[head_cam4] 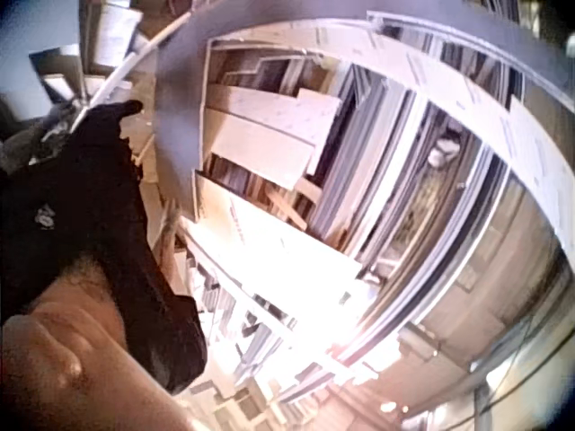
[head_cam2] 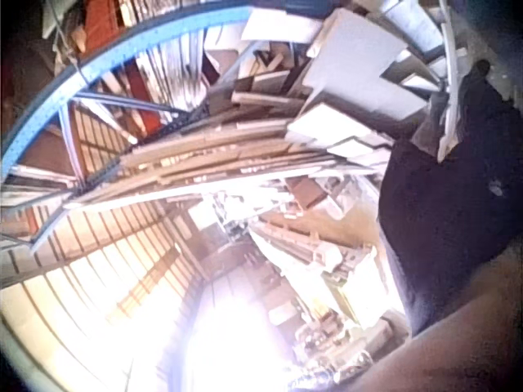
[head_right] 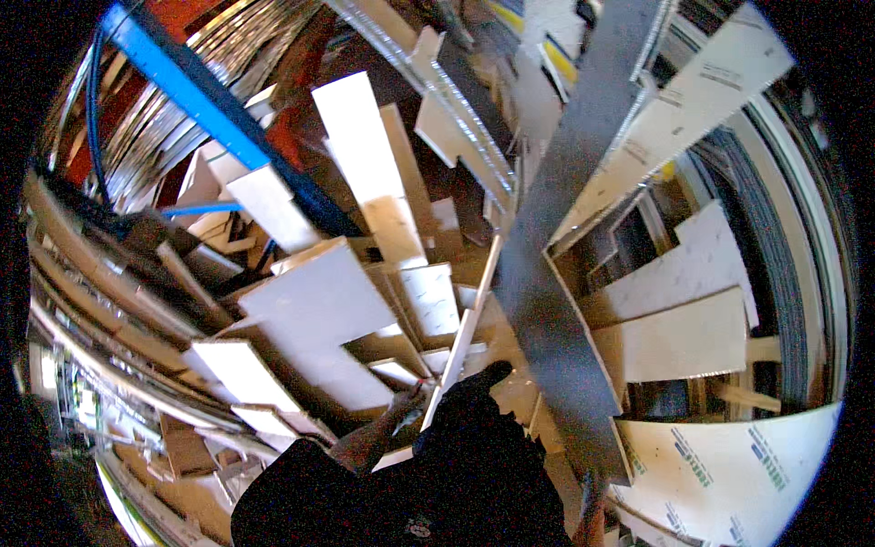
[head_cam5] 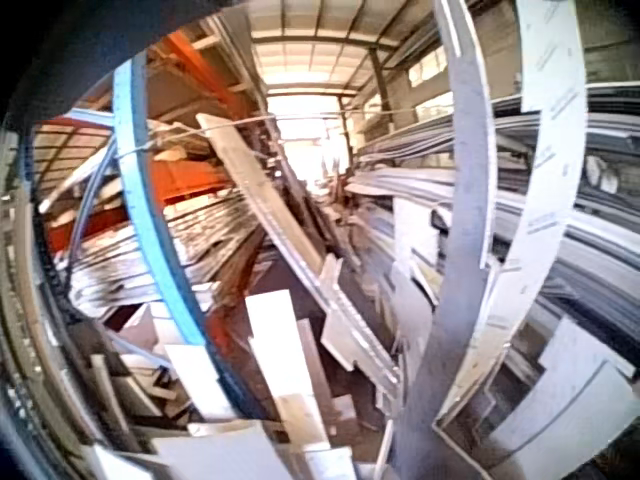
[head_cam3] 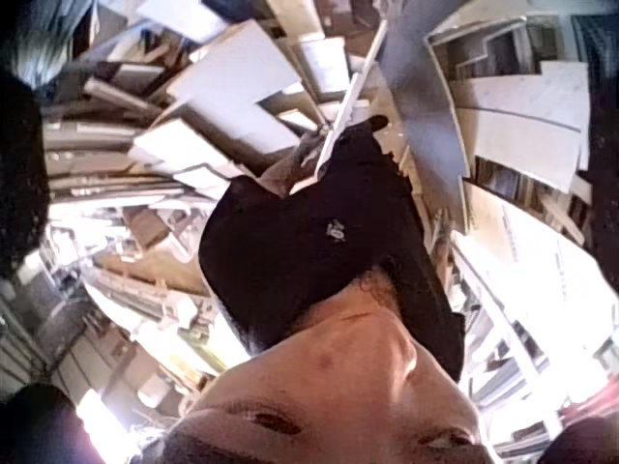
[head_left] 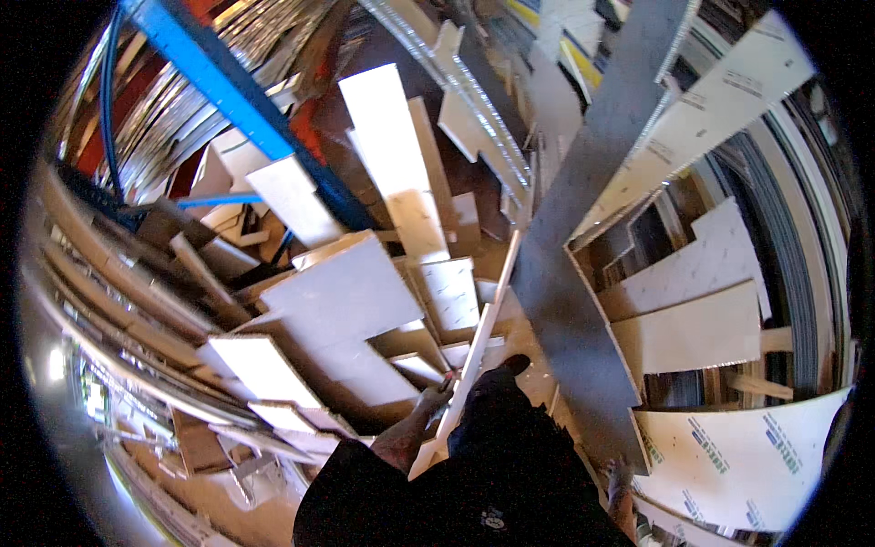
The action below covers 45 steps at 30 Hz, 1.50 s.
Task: The person sorts through a pile of discarded wood panels and offcuts in a workshop, selecting specific pieces. They carry a selected panel to a CNC machine, place it on the bed, and then operate the machine's control panel using a keyboard and mouse.
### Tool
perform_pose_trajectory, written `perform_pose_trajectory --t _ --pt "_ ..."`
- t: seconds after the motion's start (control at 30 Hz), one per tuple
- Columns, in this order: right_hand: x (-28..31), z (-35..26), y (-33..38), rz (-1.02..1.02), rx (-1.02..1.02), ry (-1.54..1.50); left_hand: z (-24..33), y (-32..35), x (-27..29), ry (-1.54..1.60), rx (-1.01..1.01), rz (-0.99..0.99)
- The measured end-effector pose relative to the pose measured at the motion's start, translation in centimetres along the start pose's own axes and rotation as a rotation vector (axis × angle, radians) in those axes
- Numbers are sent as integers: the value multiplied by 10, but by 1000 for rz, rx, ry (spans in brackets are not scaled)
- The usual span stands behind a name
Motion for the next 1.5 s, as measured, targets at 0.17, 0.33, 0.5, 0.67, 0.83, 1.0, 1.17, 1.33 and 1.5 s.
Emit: perform_pose_trajectory --t 0.17,0.33,0.5,0.67,0.83,1.0,1.17,1.33,1.5 --pt "1 4 -13 17 -10 -7 -64 9 -6 224 204 -57" --pt "-17 12 49 173 -76 220 -34 -14 -4 252 114 -79" --pt "4 55 81 303 -186 283 46 -80 -18 -24 -189 -145" --pt "0 76 100 416 -275 267 117 -114 -45 -47 -158 -242" --pt "-21 79 104 328 -128 29 129 -128 -49 -167 -247 -244" --pt "-20 101 81 95 -51 -341 114 -142 -48 -172 -244 -310" --pt "32 147 60 24 8 -285 81 -133 -53 138 -32 -354" --pt "-30 104 130 409 10 -38 115 -93 -38 -20 120 -380" --pt "-30 138 146 433 -29 -108 102 -111 -41 -178 -31 -421"
Point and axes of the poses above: each hand's wrist, its own y-axis away from the middle knuckle, its own x-axis out of the back of the hand, z = x × y, the point moved 6 cm from there along -y, towards the middle knuckle, and after that the axes turned 9 degrees about -x, right-handed, at the moved point
